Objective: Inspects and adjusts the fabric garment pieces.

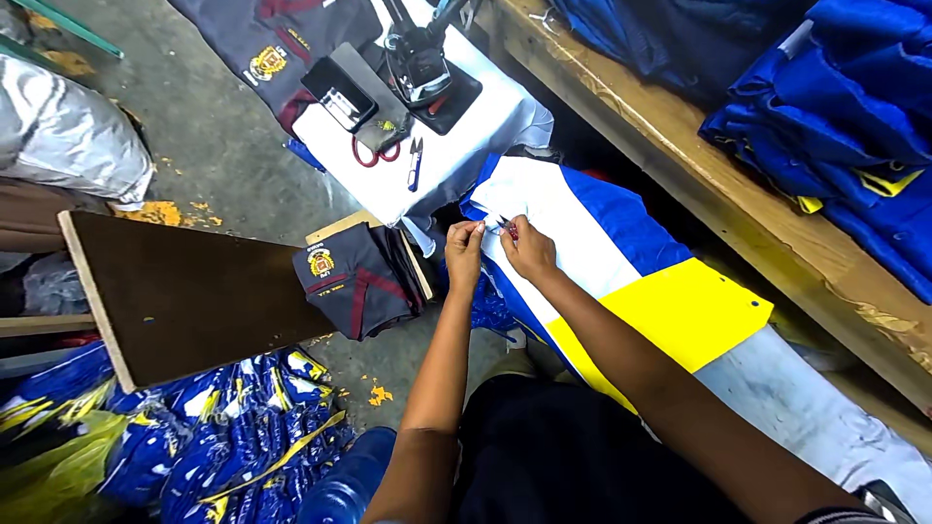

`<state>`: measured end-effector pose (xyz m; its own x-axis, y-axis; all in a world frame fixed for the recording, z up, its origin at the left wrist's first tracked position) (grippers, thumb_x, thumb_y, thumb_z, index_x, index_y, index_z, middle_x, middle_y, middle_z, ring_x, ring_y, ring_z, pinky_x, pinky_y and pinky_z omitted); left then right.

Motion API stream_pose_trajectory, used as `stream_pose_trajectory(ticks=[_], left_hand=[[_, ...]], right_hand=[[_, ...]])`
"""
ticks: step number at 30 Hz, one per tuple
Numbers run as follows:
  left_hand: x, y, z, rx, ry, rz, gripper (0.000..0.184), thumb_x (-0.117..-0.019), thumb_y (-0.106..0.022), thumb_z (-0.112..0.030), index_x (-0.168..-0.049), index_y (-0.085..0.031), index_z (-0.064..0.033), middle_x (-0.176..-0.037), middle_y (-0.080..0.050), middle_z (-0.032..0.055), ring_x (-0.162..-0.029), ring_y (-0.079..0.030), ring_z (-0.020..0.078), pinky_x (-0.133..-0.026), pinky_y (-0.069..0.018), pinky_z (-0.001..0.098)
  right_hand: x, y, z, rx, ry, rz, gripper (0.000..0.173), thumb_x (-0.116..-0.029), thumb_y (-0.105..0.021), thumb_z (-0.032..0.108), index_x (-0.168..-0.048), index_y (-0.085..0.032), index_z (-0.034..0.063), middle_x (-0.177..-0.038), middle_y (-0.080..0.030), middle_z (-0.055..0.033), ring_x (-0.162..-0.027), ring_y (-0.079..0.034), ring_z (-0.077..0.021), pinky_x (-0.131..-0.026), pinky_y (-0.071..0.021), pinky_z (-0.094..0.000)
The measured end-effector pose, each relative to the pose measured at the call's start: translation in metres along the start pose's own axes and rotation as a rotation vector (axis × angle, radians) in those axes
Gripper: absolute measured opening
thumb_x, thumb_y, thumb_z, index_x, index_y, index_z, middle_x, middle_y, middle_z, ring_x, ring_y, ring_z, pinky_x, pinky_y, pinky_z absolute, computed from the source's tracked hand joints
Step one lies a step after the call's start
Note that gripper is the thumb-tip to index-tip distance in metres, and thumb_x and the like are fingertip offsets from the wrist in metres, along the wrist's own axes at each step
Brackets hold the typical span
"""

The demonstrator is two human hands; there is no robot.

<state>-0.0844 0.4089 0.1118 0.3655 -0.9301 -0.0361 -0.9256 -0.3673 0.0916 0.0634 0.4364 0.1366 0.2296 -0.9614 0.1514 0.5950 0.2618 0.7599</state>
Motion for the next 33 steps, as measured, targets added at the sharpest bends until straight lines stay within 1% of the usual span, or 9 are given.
stream_pose_trajectory(ticks=[4,7,10,14,21,23,27,30,33], left_hand=[[0.002,-0.004,-0.007,-0.033,-0.100,0.070,0.019,-0.1007,-0.059,-0.008,-0.102,-0.071,0.0079,-0.132,-0.062,0.0209,-0.118,-0.062,0.0174,-0.098,-0.0523,0.0294],[0.005,-0.008,-0.005,0.034,-0.084,0.123,0.020,-0.1015,-0.054,-0.007,-0.100,-0.067,0.0082,-0.135,-0.060,0.0207,-0.112,-0.064,0.0150,-0.092,-0.0550,0.0291],[0.005,-0.010,0.000,0.127,-0.040,0.113,0.020,-0.1047,-0.046,-0.008,-0.107,-0.061,0.0061,-0.123,-0.066,0.0139,-0.101,-0.067,0.0110,-0.086,-0.0566,0.0290],[0.005,-0.009,0.006,0.220,0.031,0.056,0.016,-0.1062,-0.044,-0.009,-0.109,-0.056,0.0021,-0.100,-0.070,0.0045,-0.091,-0.068,0.0088,-0.086,-0.0568,0.0296],[0.011,-0.014,0.009,0.303,0.099,0.039,0.013,-0.1059,-0.046,-0.008,-0.109,-0.057,-0.0002,-0.092,-0.067,-0.0002,-0.085,-0.067,0.0068,-0.085,-0.0573,0.0278],[0.011,-0.016,0.010,0.290,0.157,0.018,0.015,-0.1060,-0.049,-0.008,-0.115,-0.055,0.0017,-0.089,-0.063,-0.0002,-0.080,-0.065,0.0059,-0.081,-0.0568,0.0262],[0.004,-0.015,0.016,0.046,0.290,0.015,0.034,-0.1023,-0.061,-0.017,-0.127,-0.052,0.0055,-0.082,-0.057,0.0041,-0.070,-0.057,0.0087,-0.072,-0.0526,0.0279],[-0.004,-0.016,0.009,-0.246,0.292,0.073,0.035,-0.1004,-0.066,-0.020,-0.122,-0.058,0.0059,-0.078,-0.058,0.0069,-0.067,-0.051,0.0130,-0.069,-0.0473,0.0328],[-0.010,-0.018,0.001,-0.430,0.297,0.131,0.029,-0.1017,-0.064,-0.017,-0.118,-0.062,0.0065,-0.083,-0.063,0.0141,-0.073,-0.058,0.0228,-0.075,-0.0507,0.0427]], right_hand=[[-0.009,0.000,0.007,0.155,-0.073,0.171,0.046,-0.1070,-0.049,0.035,-0.131,-0.059,-0.0018,-0.119,-0.068,-0.0248,-0.105,-0.069,-0.0425,-0.084,-0.0526,-0.0598],[-0.012,0.001,0.011,0.196,-0.074,0.202,0.046,-0.1067,-0.051,0.035,-0.134,-0.058,-0.0015,-0.120,-0.068,-0.0248,-0.106,-0.069,-0.0420,-0.085,-0.0528,-0.0589],[-0.015,0.003,0.012,0.215,-0.075,0.211,0.045,-0.1069,-0.050,0.034,-0.133,-0.058,-0.0016,-0.119,-0.068,-0.0248,-0.105,-0.069,-0.0416,-0.085,-0.0528,-0.0584],[-0.015,0.006,0.010,0.211,-0.072,0.206,0.045,-0.1070,-0.051,0.035,-0.131,-0.059,-0.0018,-0.118,-0.068,-0.0245,-0.104,-0.069,-0.0418,-0.084,-0.0531,-0.0585],[-0.014,0.011,0.010,0.185,-0.005,0.125,0.041,-0.1044,-0.059,0.031,-0.130,-0.065,-0.0010,-0.120,-0.064,-0.0269,-0.106,-0.066,-0.0445,-0.084,-0.0517,-0.0593],[-0.018,0.014,0.011,0.197,0.007,0.114,0.042,-0.1042,-0.059,0.031,-0.130,-0.066,-0.0014,-0.120,-0.064,-0.0269,-0.106,-0.066,-0.0444,-0.084,-0.0520,-0.0592],[-0.022,0.015,0.012,0.229,-0.002,0.127,0.041,-0.1043,-0.059,0.030,-0.130,-0.066,-0.0018,-0.121,-0.064,-0.0268,-0.107,-0.066,-0.0435,-0.086,-0.0523,-0.0588],[-0.024,0.012,0.011,0.244,-0.002,0.145,0.040,-0.1041,-0.060,0.029,-0.127,-0.066,-0.0030,-0.121,-0.063,-0.0264,-0.108,-0.066,-0.0429,-0.087,-0.0521,-0.0582],[-0.027,0.009,0.011,0.251,0.012,0.172,0.040,-0.1037,-0.060,0.028,-0.128,-0.065,-0.0033,-0.123,-0.063,-0.0265,-0.110,-0.065,-0.0436,-0.088,-0.0518,-0.0598]])
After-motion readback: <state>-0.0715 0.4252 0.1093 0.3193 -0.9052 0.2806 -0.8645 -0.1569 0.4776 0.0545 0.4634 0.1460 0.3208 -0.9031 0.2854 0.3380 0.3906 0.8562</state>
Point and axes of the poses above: each hand's wrist, its own x-axis away from the middle knuckle, its own y-axis out of the back of the hand, z = x × y, the point moved 6 cm from there along -x, towards the middle knuckle
